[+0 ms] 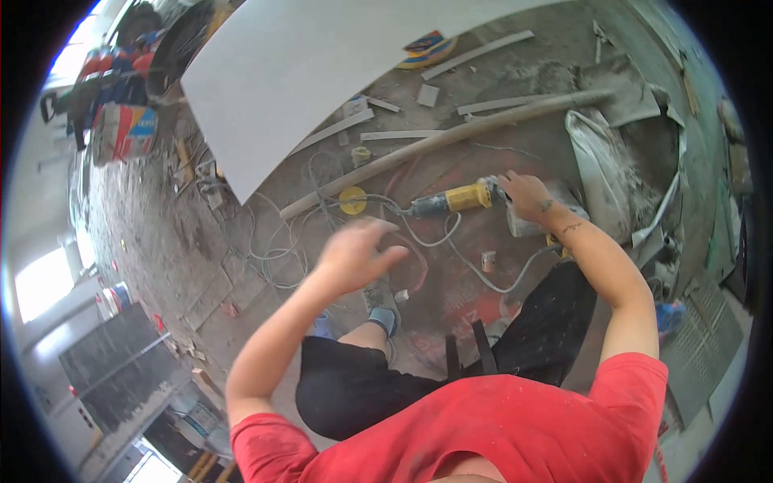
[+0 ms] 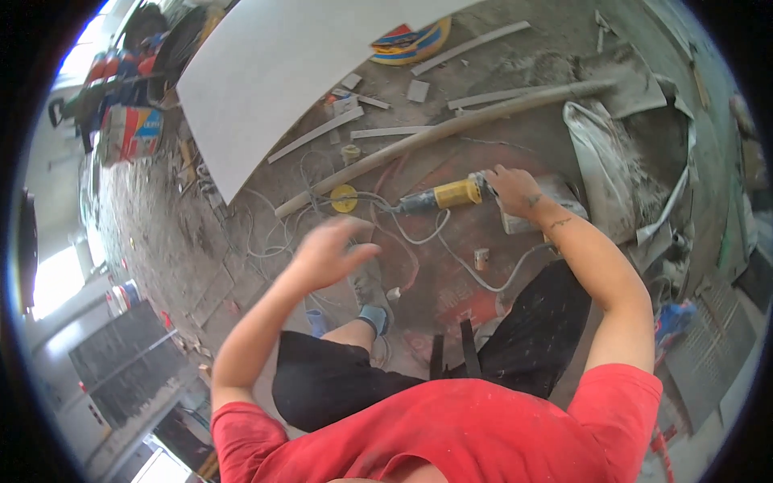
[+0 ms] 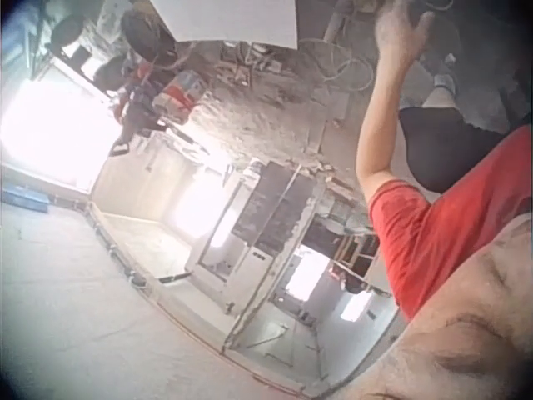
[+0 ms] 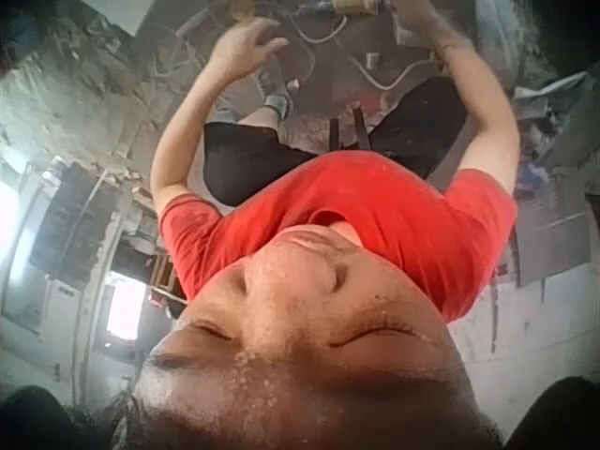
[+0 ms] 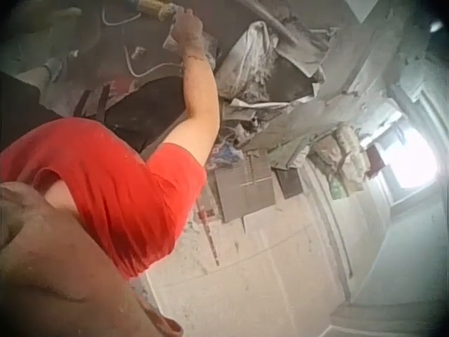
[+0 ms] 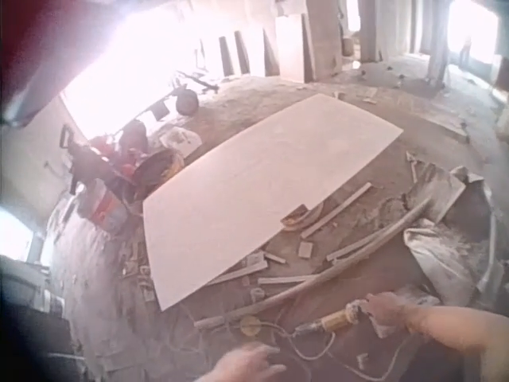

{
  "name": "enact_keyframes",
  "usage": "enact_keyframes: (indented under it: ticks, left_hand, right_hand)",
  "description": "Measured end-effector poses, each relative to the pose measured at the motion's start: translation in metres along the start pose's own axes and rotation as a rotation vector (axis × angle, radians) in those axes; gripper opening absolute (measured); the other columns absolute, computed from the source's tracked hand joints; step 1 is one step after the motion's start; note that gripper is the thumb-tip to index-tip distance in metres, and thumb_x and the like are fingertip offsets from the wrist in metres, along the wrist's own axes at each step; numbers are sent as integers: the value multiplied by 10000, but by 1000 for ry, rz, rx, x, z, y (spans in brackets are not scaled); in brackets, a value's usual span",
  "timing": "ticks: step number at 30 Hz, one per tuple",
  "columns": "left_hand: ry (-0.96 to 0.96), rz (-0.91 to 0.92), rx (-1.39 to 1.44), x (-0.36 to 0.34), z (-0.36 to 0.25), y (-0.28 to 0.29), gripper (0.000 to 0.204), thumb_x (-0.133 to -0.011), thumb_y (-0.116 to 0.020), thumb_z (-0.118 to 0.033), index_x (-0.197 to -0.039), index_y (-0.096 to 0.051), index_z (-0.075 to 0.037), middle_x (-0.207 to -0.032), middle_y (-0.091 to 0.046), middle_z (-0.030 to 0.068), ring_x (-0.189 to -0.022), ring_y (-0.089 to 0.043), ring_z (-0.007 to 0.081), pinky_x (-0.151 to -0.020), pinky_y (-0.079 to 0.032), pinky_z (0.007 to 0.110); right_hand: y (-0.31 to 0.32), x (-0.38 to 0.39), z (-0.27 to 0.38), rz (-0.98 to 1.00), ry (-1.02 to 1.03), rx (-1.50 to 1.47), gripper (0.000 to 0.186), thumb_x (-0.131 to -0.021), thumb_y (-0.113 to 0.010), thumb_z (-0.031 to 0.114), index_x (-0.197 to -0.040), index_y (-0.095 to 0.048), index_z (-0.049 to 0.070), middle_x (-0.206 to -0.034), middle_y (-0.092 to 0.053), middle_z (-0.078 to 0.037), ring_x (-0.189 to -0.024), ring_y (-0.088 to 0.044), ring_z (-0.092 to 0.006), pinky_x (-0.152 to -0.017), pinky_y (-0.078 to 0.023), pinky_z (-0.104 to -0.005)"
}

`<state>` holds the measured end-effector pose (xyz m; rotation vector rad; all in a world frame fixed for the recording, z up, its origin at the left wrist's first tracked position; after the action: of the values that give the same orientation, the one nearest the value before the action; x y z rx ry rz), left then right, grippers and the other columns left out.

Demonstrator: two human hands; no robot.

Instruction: Cutting a large ceramic tile and grinding the edge using power tools.

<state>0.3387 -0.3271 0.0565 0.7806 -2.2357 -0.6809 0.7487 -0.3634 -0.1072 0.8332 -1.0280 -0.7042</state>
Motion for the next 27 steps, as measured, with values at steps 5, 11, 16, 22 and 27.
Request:
enact_keyframes:
  ticks: [5,11,16,22,27]
  left_hand:
    - [-208,-83,-8,-14,23,-118,738,-873,-820,-437,-1458,-572,-63,-1491,-571,189,-1395,-524,394,-1146,-425,512]
    - [-402,-128,-39,36,-49,-105,1002,-679,-947,-449,-1479,-511,-33,-1443,-568,234,-1394,-510,440,-1191,-371,566]
    - [-550,-266,203,128,-139,-21,848,-679,-986,-357,-1355,-598,-25,-1309,-656,217,-1231,-649,432,-1053,-517,507]
    - [-479,-317,260,188,-295,12,786,-713,-986,-294,-1327,-599,7,-1277,-668,224,-1125,-710,395,-961,-570,452]
    - [-379,-82,468,194,-349,-37,662,-765,-972,-262,-1281,-648,-5,-1170,-704,151,-1072,-720,270,-937,-558,390]
  right_hand:
    - [73,-2,88,140,157,22,387,-789,-758,256,-1111,-695,49,-974,-727,-202,-961,-716,-434,-828,-575,-521]
    - [188,62,192,190,412,-421,513,-775,-823,466,-954,-729,-5,-862,-724,-271,-855,-714,-485,-757,-577,-530]
    - [252,149,241,-65,546,-1000,375,-896,-783,355,-1016,-707,8,-778,-720,-123,-675,-697,-217,-613,-535,-372]
    - [287,244,226,4,294,-1606,320,-1065,-604,372,-932,-659,86,-707,-522,54,-549,-451,-41,-475,-333,-248]
    - [267,315,162,242,374,-1365,275,-1041,-642,340,-1101,-664,72,-857,-609,24,-689,-566,-72,-565,-445,-258]
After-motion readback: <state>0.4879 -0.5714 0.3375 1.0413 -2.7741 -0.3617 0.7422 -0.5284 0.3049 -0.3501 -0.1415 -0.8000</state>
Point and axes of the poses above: each hand's wrist, its own x-axis away from the middle knuckle, its own y-axis out of the back of the hand, z = x × y, the point moved 1 cm from there along -x, towards the middle knuckle
